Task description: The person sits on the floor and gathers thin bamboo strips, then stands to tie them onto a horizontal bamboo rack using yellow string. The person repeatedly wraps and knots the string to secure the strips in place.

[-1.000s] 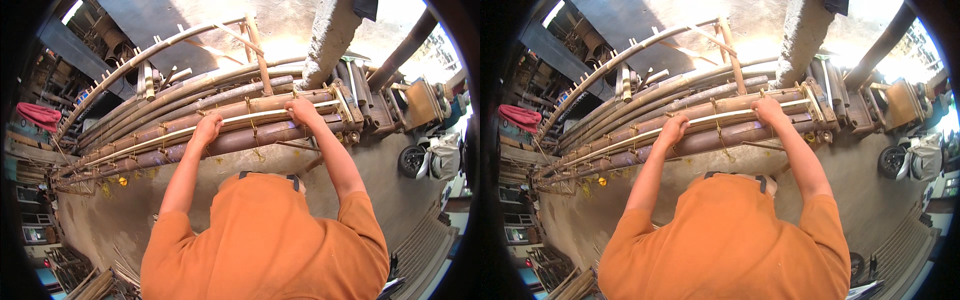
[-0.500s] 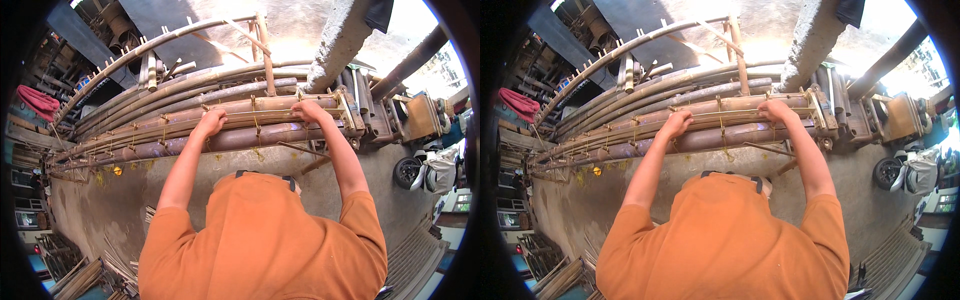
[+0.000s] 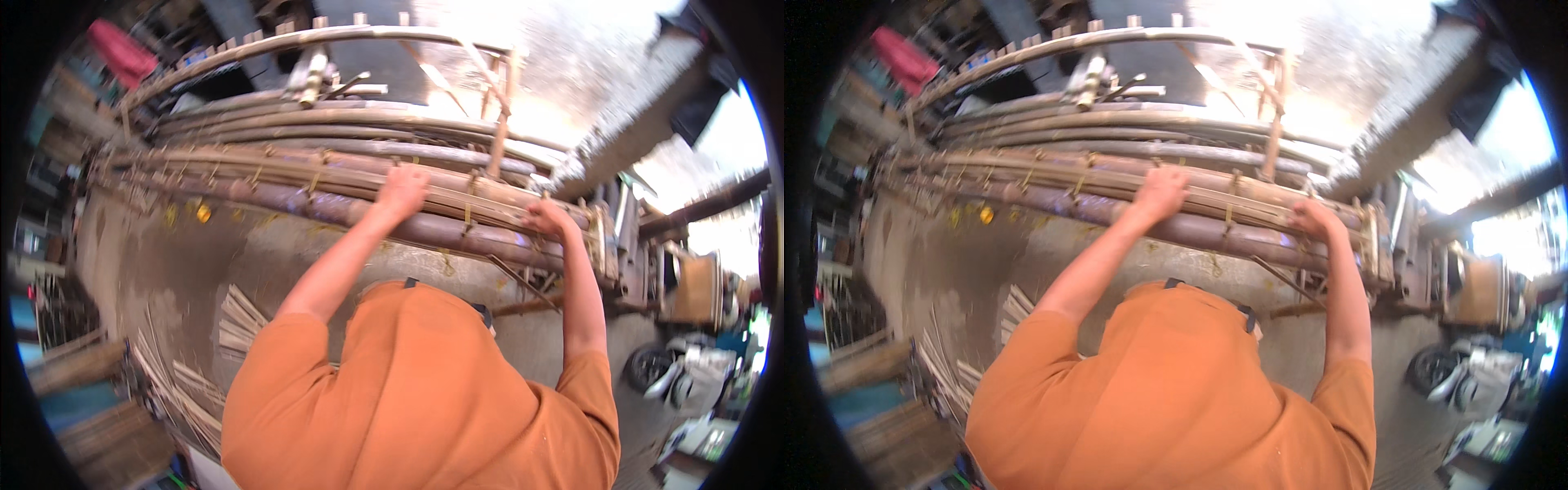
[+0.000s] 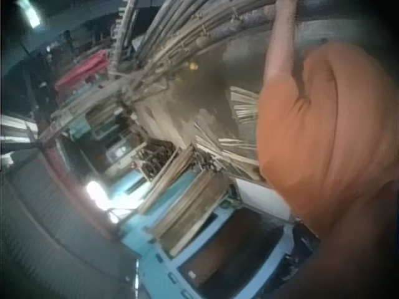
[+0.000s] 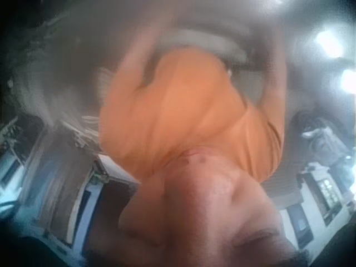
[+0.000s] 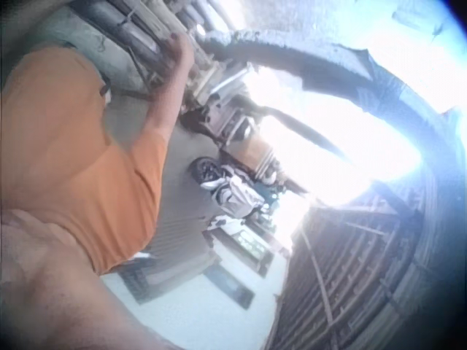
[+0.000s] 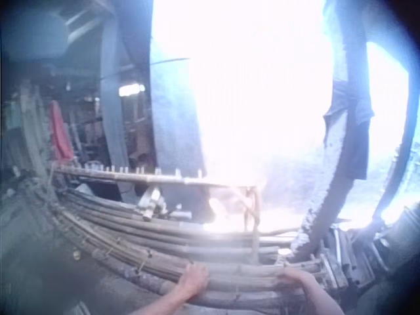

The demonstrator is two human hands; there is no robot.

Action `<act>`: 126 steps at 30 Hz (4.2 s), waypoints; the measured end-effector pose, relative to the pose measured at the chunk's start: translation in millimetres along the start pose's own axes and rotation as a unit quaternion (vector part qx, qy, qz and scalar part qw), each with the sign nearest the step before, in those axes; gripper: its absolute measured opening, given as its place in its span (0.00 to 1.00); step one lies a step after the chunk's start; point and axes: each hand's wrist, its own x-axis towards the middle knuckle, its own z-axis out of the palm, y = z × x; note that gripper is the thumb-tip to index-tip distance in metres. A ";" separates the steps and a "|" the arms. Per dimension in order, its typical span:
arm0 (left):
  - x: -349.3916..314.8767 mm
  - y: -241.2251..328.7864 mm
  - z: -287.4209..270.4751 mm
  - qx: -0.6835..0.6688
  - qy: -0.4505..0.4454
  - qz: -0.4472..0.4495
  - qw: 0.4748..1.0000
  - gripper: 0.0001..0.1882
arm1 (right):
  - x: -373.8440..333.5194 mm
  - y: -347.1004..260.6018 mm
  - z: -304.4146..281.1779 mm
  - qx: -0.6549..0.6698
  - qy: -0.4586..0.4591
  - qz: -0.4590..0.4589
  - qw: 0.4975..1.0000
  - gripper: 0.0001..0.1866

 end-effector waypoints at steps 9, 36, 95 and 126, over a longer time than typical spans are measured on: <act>-8.3 8.3 43.8 -0.144 0.086 -0.019 0.986 0.15 | 5.3 -18.3 -11.3 0.055 -0.023 -0.009 0.998 0.16; -10.5 3.2 62.2 -0.132 0.151 0.016 0.980 0.10 | 6.5 -51.2 -33.1 -0.176 -0.060 -0.006 0.982 0.18; -10.1 16.4 40.1 -0.002 0.200 -0.007 0.980 0.11 | -11.4 -257.5 9.4 0.359 0.236 -0.187 0.884 0.14; 13.8 32.0 25.2 -0.182 -0.029 0.123 0.975 0.14 | -61.8 11.8 51.1 -0.096 0.337 -0.093 0.932 0.05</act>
